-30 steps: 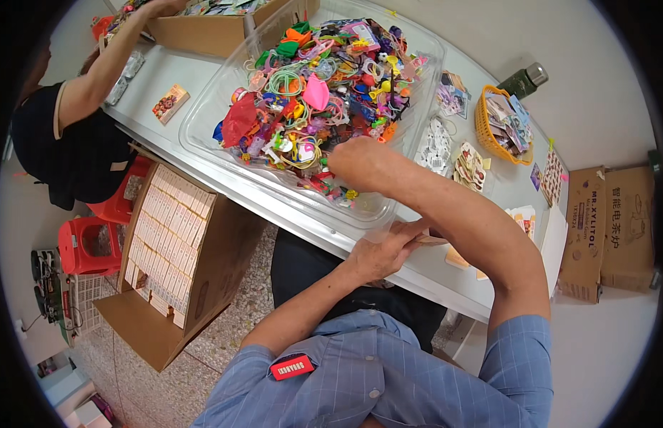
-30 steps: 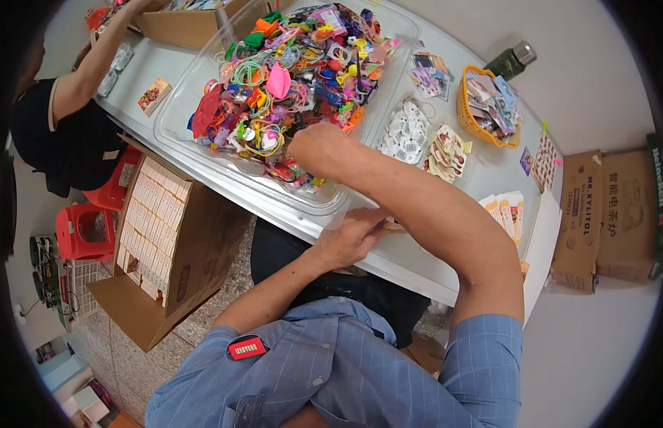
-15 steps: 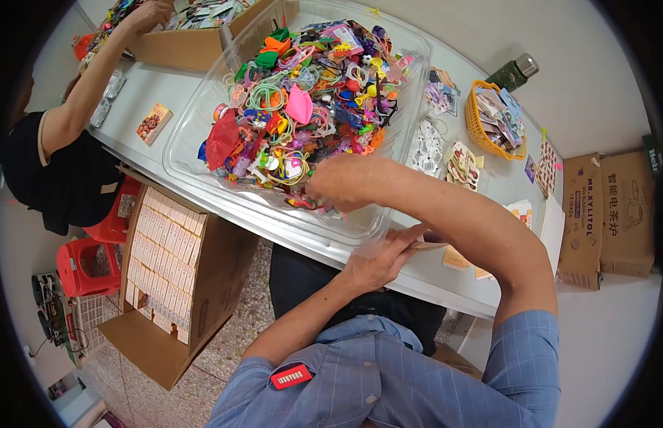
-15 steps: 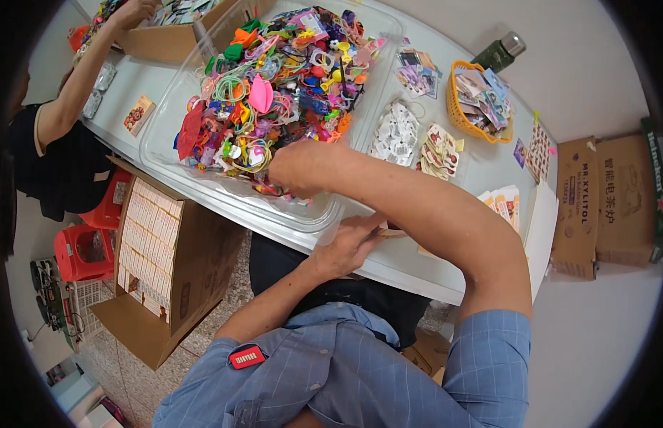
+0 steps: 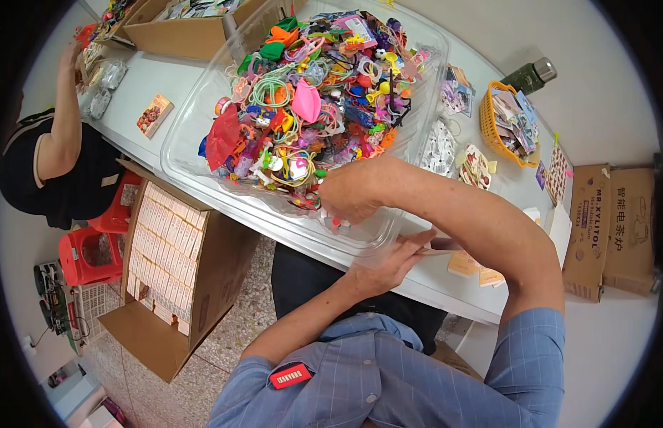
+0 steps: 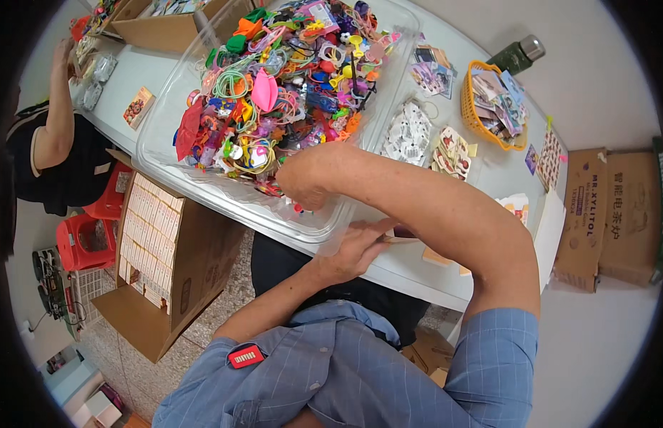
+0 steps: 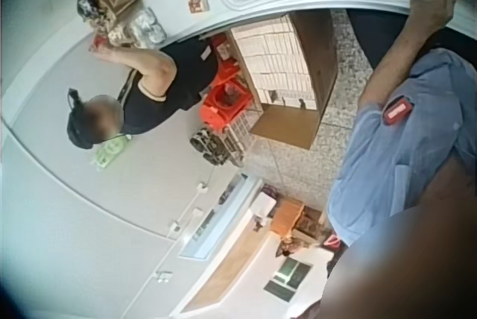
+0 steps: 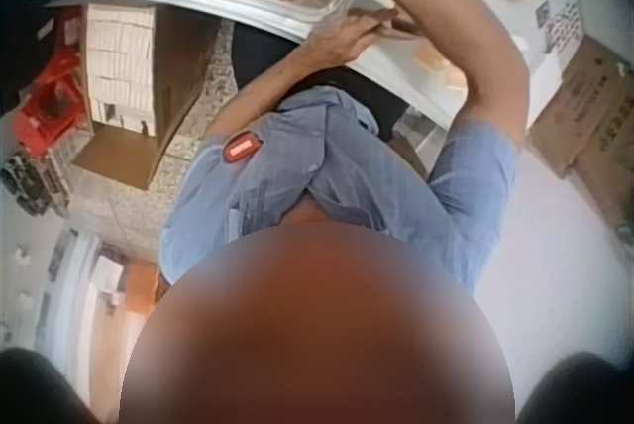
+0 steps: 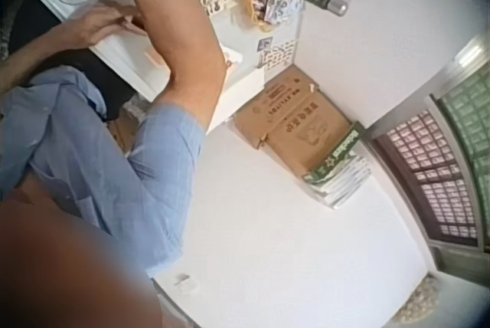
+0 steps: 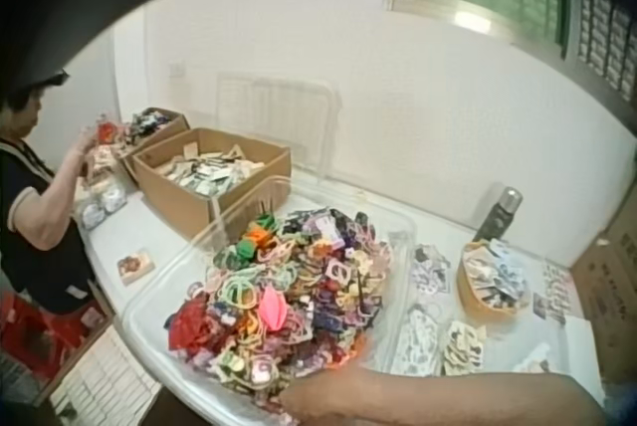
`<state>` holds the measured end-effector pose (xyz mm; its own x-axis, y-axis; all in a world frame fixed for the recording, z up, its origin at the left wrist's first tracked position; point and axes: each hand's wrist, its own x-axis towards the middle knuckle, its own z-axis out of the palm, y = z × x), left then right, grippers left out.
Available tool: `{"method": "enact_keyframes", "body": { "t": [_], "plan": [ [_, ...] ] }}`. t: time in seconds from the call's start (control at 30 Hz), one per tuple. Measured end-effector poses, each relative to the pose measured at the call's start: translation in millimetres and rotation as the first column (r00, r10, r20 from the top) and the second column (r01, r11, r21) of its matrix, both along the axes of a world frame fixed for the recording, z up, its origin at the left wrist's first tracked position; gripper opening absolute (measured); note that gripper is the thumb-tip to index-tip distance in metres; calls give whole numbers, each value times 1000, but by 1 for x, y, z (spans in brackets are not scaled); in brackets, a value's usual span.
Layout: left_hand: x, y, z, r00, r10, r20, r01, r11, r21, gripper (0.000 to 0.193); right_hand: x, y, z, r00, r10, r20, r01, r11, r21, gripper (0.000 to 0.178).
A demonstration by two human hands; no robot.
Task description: Packaging colorful toy candies into small rectangular boxes.
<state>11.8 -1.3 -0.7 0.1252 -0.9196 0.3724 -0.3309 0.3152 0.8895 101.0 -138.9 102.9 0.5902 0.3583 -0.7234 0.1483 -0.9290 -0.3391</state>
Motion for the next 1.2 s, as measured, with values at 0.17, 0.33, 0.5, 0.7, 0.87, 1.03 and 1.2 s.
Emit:
{"method": "enact_keyframes", "body": {
  "t": [0.17, 0.33, 0.5, 0.7, 0.87, 1.03, 1.2],
  "plan": [
    [-2, -3, -1, 1000, 31, -3, -31, 999, -18, 52, 3, -6, -2, 1000, 0, -29, 1, 999, 53, 17],
    [-1, -3, 1, 997, 71, 38, -68, 995, -68, 53, -5, -25, 4, 979, -204, 17, 192, 945, 266, 21],
    [1, -1, 10, 999, 49, 11, -49, 998, -33, 54, -28, -48, 51, 920, -365, 141, 267, 849, 455, 20],
    [2, 1, 11, 999, 43, -13, -42, 999, 17, 51, -117, -56, 82, 644, -764, 37, 493, 452, 744, 12],
    [0, 0, 19, 999, 32, -34, -30, 998, 61, 52, -217, -39, 58, 169, -984, -61, 644, 64, 762, 12],
    [0, 0, 14, 997, 73, -20, -72, 997, 40, 53, -255, -12, 37, 52, -997, 61, 656, 80, 750, 10],
    [-4, -1, 11, 997, 77, -29, -76, 996, 39, 55, -266, -3, 22, 63, -952, 298, 621, 271, 735, 13]
  ]
}}
